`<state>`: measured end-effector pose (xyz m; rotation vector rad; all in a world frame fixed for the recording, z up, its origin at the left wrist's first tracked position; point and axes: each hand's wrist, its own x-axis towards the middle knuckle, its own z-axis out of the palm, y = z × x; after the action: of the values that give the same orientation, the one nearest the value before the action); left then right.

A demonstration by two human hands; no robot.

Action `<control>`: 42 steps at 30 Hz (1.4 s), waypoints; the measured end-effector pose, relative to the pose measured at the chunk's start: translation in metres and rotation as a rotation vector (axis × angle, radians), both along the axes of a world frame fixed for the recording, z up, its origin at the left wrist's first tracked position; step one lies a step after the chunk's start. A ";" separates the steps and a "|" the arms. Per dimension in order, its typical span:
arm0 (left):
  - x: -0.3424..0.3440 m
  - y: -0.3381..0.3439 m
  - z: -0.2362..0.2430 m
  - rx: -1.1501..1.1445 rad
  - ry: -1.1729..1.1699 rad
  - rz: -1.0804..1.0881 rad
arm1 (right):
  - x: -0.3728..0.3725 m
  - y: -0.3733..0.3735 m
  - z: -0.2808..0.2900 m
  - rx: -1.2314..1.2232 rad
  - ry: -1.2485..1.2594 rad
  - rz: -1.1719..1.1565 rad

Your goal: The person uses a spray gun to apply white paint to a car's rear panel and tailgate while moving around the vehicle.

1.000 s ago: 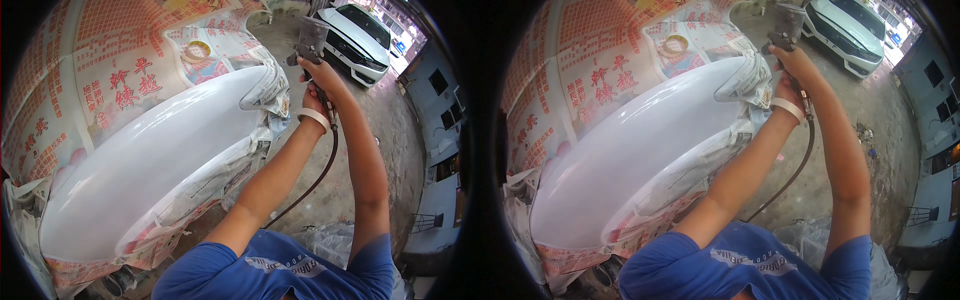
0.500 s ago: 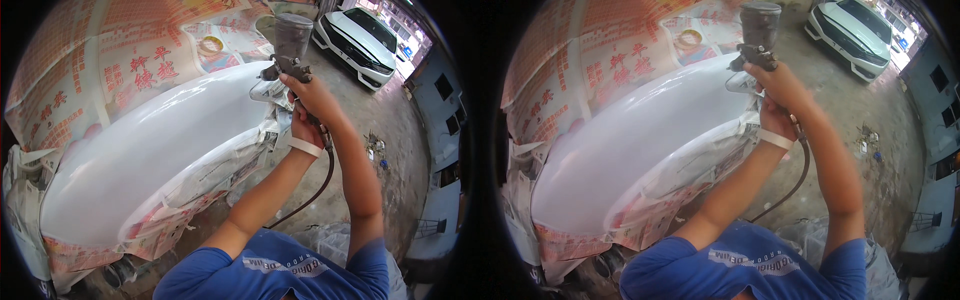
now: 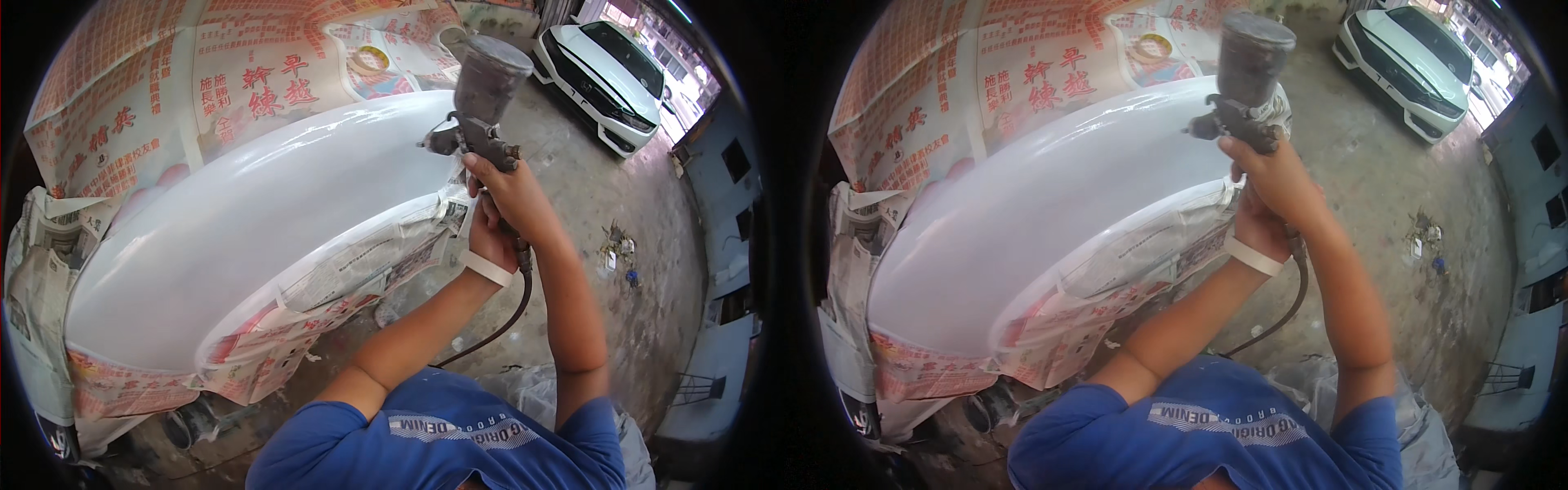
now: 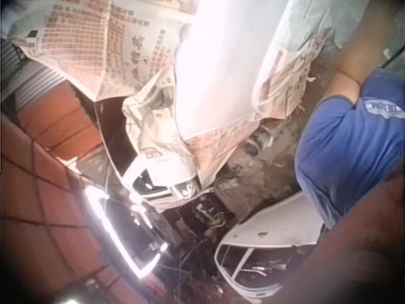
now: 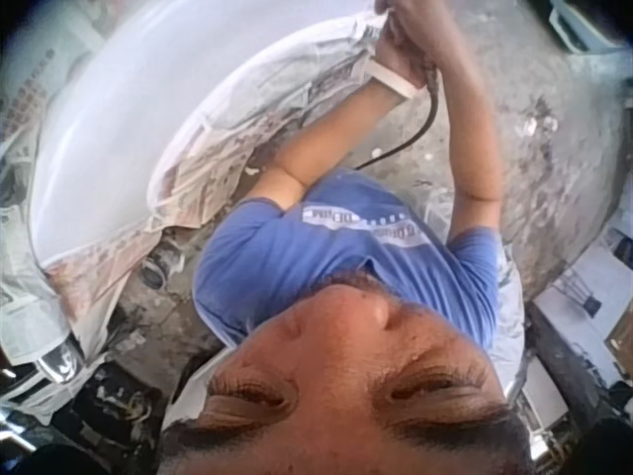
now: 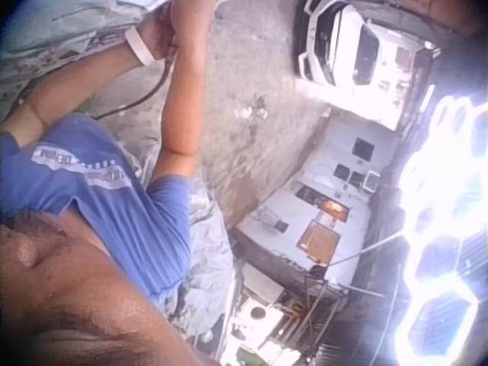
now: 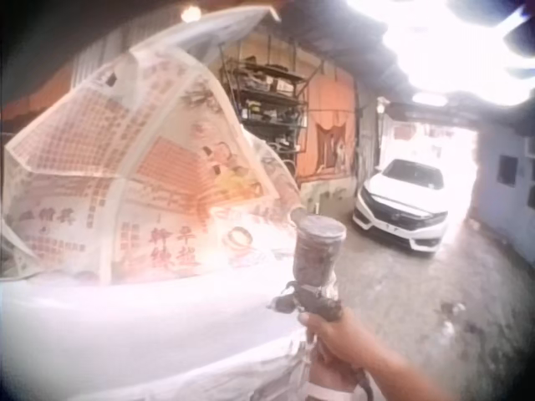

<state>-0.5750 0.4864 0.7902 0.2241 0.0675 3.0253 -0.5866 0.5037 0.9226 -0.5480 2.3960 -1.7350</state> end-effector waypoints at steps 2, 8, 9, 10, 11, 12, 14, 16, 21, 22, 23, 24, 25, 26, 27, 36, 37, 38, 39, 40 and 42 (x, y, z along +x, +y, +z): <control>-0.010 0.006 -0.007 0.030 -0.027 -0.046 | -0.013 0.007 -0.016 0.005 0.001 -0.065; -0.021 0.012 -0.013 -0.115 0.072 -0.113 | -0.032 0.028 -0.040 0.017 0.014 -0.175; -0.015 0.012 -0.011 -0.058 0.026 -0.135 | -0.031 0.028 -0.041 0.051 0.043 -0.187; -0.008 0.010 -0.009 0.000 -0.020 -0.154 | -0.027 0.028 -0.042 0.050 0.041 -0.182; -0.001 0.003 -0.012 -0.006 -0.027 -0.129 | -0.017 0.019 -0.038 0.045 -0.022 -0.165; 0.006 0.000 -0.014 0.011 -0.036 -0.134 | -0.007 0.014 -0.035 0.044 -0.082 -0.160; 0.020 -0.009 -0.019 0.026 -0.047 -0.120 | 0.009 0.001 -0.038 0.023 -0.047 -0.135; 0.036 -0.023 -0.025 0.017 -0.048 -0.087 | 0.029 -0.017 -0.037 0.001 -0.012 -0.105; 0.089 -0.065 -0.013 0.151 -0.045 -0.030 | 0.076 -0.052 -0.035 -0.053 -0.054 0.000; 0.098 -0.072 -0.010 0.150 -0.046 -0.016 | 0.088 -0.060 -0.032 -0.063 -0.082 0.022; 0.109 -0.079 -0.009 0.053 -0.023 0.065 | 0.101 -0.069 -0.029 -0.069 -0.098 0.045; 0.118 -0.085 -0.008 -0.043 -0.003 0.140 | 0.112 -0.076 -0.027 -0.074 -0.115 0.065; 0.126 -0.094 -0.007 -0.105 0.020 0.166 | 0.123 -0.083 -0.026 -0.092 -0.085 0.093; 0.136 -0.100 -0.005 -0.105 0.015 0.179 | 0.129 -0.085 -0.027 -0.100 -0.073 0.113; 0.147 -0.104 -0.003 -0.046 0.013 0.166 | 0.135 -0.086 -0.029 -0.109 -0.060 0.132; 0.166 -0.082 -0.033 0.004 -0.002 0.168 | 0.145 -0.063 -0.050 -0.027 -0.201 0.144; 0.161 -0.077 -0.037 0.023 -0.086 0.113 | 0.142 -0.058 -0.052 -0.030 -0.225 0.091; 0.156 -0.072 -0.040 0.043 -0.170 0.060 | 0.138 -0.052 -0.056 -0.026 -0.229 0.086; 0.152 -0.069 -0.038 0.047 -0.190 0.044 | 0.134 -0.044 -0.063 -0.030 -0.208 0.040; 0.147 -0.060 -0.045 0.050 -0.194 0.039 | 0.132 -0.039 -0.067 -0.035 -0.186 -0.005; 0.141 -0.049 -0.047 -0.218 -0.172 0.049 | 0.132 -0.030 -0.068 -0.064 -0.155 -0.048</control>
<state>-0.4339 0.4373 0.7430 -0.0578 0.3908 3.0384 -0.4544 0.4733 0.8544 -0.3514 2.2721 -1.8078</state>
